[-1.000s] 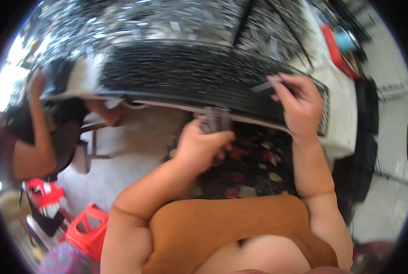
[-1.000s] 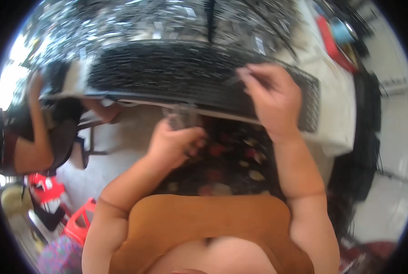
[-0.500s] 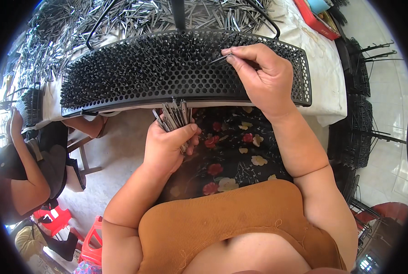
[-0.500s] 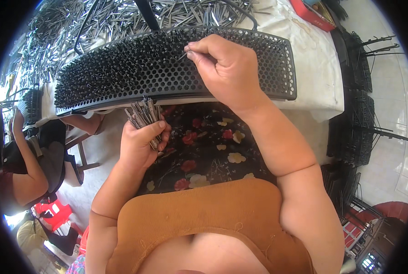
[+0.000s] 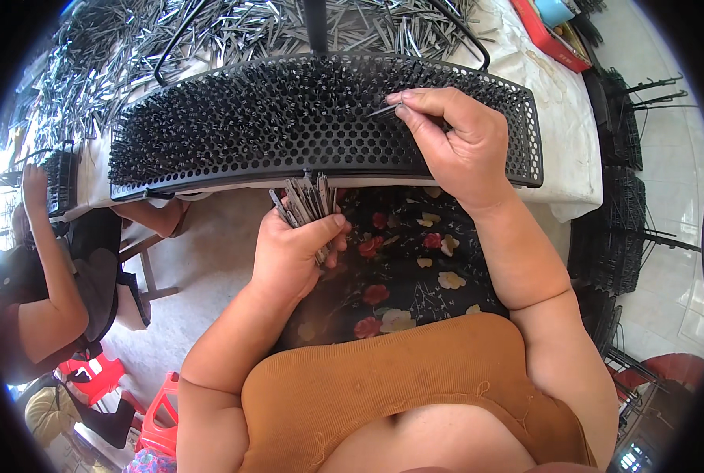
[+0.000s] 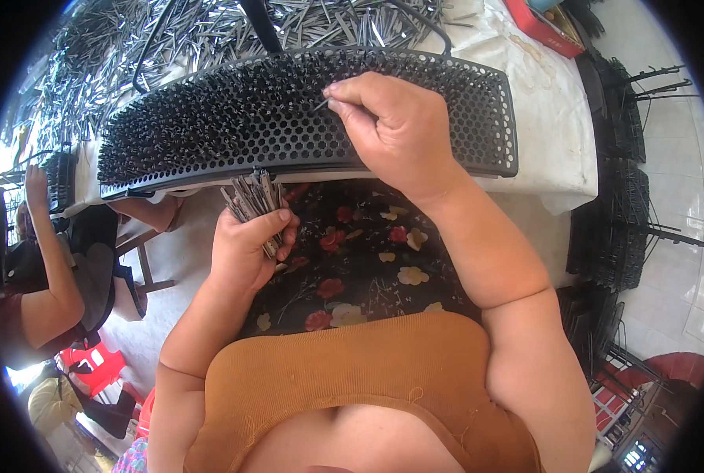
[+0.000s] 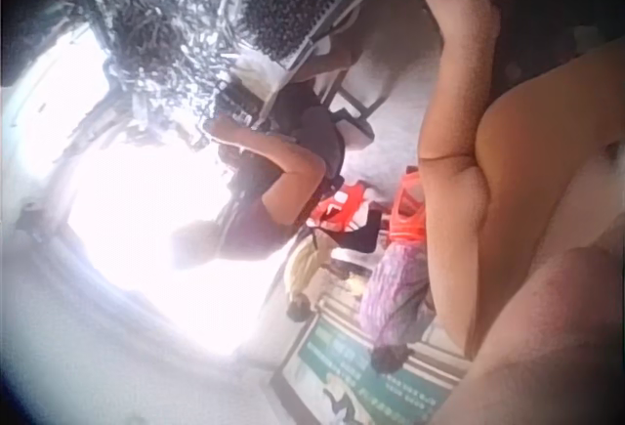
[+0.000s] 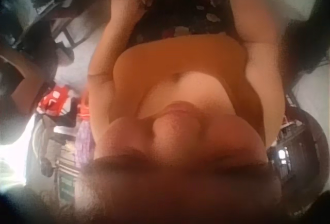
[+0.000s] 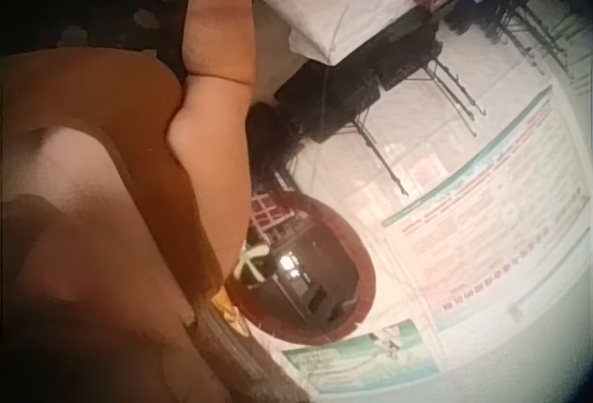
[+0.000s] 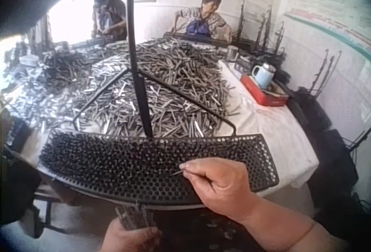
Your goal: The person inserts small metal rods into a perforated template one by one by hand.
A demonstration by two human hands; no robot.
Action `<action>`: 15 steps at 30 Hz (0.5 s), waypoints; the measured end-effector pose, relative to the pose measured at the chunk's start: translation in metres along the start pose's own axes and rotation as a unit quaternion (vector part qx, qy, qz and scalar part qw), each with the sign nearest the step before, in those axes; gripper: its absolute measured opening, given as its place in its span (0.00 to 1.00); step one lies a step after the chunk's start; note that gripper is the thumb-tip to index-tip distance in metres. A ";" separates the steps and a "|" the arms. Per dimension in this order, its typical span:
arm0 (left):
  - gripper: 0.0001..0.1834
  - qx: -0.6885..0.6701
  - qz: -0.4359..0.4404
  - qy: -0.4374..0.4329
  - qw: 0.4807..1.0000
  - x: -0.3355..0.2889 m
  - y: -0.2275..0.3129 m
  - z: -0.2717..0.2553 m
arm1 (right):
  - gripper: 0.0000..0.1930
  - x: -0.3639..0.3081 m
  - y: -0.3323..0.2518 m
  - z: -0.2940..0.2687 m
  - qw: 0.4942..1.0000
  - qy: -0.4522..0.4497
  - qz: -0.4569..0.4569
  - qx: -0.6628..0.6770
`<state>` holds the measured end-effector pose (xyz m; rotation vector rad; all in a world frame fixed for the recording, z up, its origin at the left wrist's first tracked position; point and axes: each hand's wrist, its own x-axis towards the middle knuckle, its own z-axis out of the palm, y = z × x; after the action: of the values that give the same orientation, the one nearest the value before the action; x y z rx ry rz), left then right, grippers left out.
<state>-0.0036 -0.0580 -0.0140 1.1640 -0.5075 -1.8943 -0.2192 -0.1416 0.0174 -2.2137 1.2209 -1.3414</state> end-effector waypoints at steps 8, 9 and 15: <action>0.07 0.046 -0.017 0.006 0.999 0.002 -0.002 -0.001 | 0.08 0.012 0.003 0.013 0.990 -0.013 -0.102 -0.095; 0.07 0.049 -0.016 0.006 0.999 0.002 -0.002 -0.001 | 0.08 0.014 0.003 0.014 0.985 -0.017 -0.118 -0.127; 0.07 0.054 -0.019 0.013 0.998 0.001 0.000 -0.002 | 0.10 0.012 0.004 0.007 0.985 -0.076 -0.077 -0.136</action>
<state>-0.0025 -0.0584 -0.0155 1.2736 -0.5830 -1.9016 -0.2131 -0.1545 0.0185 -2.5926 1.2634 -1.0869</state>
